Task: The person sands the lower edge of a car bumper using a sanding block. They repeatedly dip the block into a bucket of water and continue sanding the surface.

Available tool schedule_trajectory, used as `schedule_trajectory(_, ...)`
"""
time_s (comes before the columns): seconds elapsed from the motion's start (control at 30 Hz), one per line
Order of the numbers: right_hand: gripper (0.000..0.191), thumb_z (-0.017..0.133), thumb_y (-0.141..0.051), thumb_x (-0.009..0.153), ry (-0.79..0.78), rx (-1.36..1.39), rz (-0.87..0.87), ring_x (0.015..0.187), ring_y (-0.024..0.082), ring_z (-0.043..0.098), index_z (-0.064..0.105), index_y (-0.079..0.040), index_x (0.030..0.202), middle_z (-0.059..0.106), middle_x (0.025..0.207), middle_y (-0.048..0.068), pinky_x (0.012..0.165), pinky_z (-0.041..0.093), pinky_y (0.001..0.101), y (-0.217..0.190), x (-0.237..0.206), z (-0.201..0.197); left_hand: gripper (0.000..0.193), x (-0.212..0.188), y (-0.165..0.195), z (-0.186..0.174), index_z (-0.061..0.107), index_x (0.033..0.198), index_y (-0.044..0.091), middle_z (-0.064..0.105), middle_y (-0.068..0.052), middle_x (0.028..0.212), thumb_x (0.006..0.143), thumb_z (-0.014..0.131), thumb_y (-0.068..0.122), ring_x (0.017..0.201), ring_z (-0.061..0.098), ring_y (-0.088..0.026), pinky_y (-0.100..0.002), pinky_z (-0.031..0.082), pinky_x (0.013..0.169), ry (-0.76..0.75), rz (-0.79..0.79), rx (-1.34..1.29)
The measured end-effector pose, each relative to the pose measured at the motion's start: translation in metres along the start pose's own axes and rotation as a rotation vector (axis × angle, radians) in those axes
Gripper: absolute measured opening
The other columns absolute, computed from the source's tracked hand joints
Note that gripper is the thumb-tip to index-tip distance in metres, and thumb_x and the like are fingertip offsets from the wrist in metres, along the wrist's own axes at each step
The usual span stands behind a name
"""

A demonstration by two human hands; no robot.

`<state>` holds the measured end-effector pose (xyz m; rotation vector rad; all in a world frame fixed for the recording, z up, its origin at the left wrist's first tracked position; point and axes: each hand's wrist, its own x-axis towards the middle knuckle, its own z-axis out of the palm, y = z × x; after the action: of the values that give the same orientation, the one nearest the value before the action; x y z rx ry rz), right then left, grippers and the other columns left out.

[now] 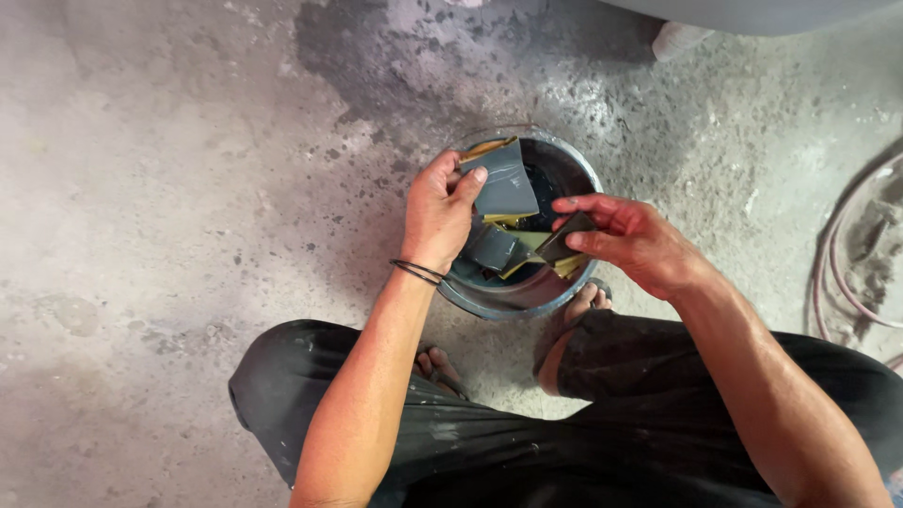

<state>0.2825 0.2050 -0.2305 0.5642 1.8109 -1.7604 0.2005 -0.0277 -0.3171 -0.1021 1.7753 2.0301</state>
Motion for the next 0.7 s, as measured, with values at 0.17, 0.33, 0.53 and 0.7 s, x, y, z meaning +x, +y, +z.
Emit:
schedule_trajectory(0.17, 0.025, 0.075, -0.014, 0.093, 0.246, -0.122, -0.059, 0.084, 0.010, 0.069, 0.074, -0.002, 0.115, 0.076, 0.096, 0.004, 0.075, 0.057, 0.0279, -0.007, -0.003, 0.003, 0.024, -0.002, 0.005, 0.002, 0.065, 0.118, 0.004, 0.075, -0.006, 0.085, 0.096, 0.069, 0.014, 0.076, 0.068, -0.011, -0.028, 0.053, 0.067, 0.023, 0.125, 0.242)
schedule_trajectory(0.33, 0.030, 0.077, -0.029, 0.093, 0.484, -0.324, 0.008, 0.060, 0.012, 0.064, 0.076, 0.001, 0.090, 0.071, 0.069, 0.006, 0.052, 0.053, 0.0294, -0.017, -0.010, 0.009, 0.038, -0.009, 0.003, 0.012, 0.068, 0.121, 0.008, 0.077, -0.016, 0.097, 0.088, 0.075, 0.026, 0.086, 0.077, -0.028, -0.038, 0.059, 0.075, -0.069, 0.123, 0.542)
schedule_trajectory(0.53, 0.065, 0.047, -0.058, 0.104, 0.523, -0.438, -0.096, 0.063, 0.007, 0.063, 0.077, -0.002, 0.090, 0.069, 0.067, 0.003, 0.055, 0.051, 0.0242, -0.022, -0.009, 0.009, 0.065, -0.029, 0.014, 0.033, 0.053, 0.138, 0.007, 0.068, -0.023, 0.125, 0.092, 0.078, 0.045, 0.110, 0.071, -0.036, -0.042, 0.056, 0.092, -0.187, 0.471, 0.658)
schedule_trajectory(0.7, 0.070, 0.040, -0.060, 0.105, 0.450, -0.310, -0.120, 0.062, 0.008, 0.059, 0.077, -0.001, 0.097, 0.071, 0.076, 0.005, 0.053, 0.047, 0.0270, -0.017, -0.001, 0.008, 0.060, -0.049, 0.031, 0.051, 0.057, 0.138, 0.012, 0.077, -0.014, 0.109, 0.086, 0.071, 0.039, 0.100, 0.076, -0.023, -0.036, 0.060, 0.084, -0.343, 0.172, 0.311)
